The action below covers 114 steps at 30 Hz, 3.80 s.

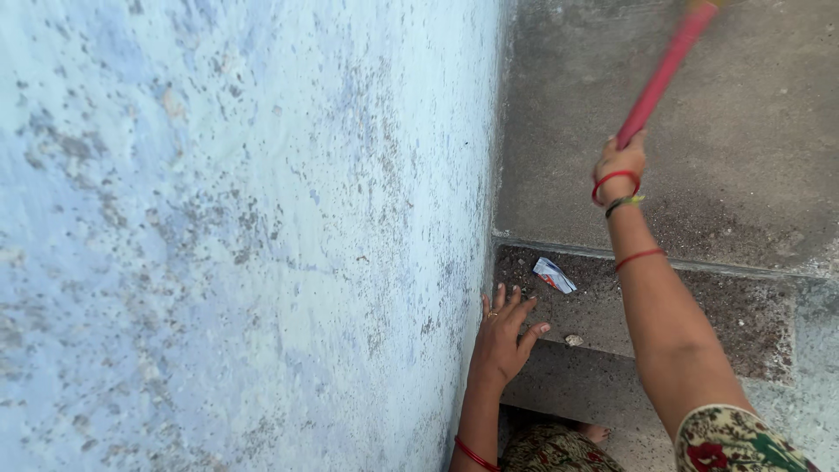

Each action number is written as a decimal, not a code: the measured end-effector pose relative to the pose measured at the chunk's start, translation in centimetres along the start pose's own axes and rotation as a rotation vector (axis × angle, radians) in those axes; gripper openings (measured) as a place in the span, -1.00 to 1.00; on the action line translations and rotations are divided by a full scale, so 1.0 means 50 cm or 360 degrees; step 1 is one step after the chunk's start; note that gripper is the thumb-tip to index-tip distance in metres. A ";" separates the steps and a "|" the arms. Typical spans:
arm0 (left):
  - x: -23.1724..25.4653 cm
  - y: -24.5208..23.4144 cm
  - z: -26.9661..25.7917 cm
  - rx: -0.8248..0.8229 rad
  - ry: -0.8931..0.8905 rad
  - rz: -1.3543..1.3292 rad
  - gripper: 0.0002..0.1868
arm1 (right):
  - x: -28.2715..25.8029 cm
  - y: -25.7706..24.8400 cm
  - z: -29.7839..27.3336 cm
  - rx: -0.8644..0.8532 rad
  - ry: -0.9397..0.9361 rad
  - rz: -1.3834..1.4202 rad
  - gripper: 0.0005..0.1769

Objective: The person sweeps a concrete landing and several steps using a broom with a red handle, moving dust and debris.

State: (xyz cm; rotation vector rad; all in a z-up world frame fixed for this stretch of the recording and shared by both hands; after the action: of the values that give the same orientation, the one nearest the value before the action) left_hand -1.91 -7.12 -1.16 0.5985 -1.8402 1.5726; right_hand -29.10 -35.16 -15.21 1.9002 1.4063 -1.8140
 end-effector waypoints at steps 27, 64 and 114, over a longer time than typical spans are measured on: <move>0.029 0.033 -0.008 -0.0107 0.0074 0.0000 -0.35 | 0.174 -0.224 0.166 0.0092 -0.0406 -0.0566 -0.43; 0.261 0.038 0.016 -0.0185 0.0348 -0.0220 -0.39 | 0.476 -0.549 -0.682 -0.0119 0.0426 -0.0530 -0.24; 0.297 0.161 -0.070 -0.0555 0.0593 0.0227 -0.27 | 0.449 -0.760 -0.638 -0.0132 0.0953 0.1571 -0.59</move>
State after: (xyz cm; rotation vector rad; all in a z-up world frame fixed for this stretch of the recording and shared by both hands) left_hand -17.20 -1.32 4.21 0.0131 -1.8329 1.2975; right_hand -37.39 18.24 -8.46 2.5150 0.3937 -0.7436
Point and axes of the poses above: each hand's wrist, its own z-axis towards the middle knuckle, its own y-axis out of the palm, x = y × z, the point moved 8 cm from there along z, towards the middle knuckle, and after that the axes turned 5 degrees about x, right-handed, at the moved point
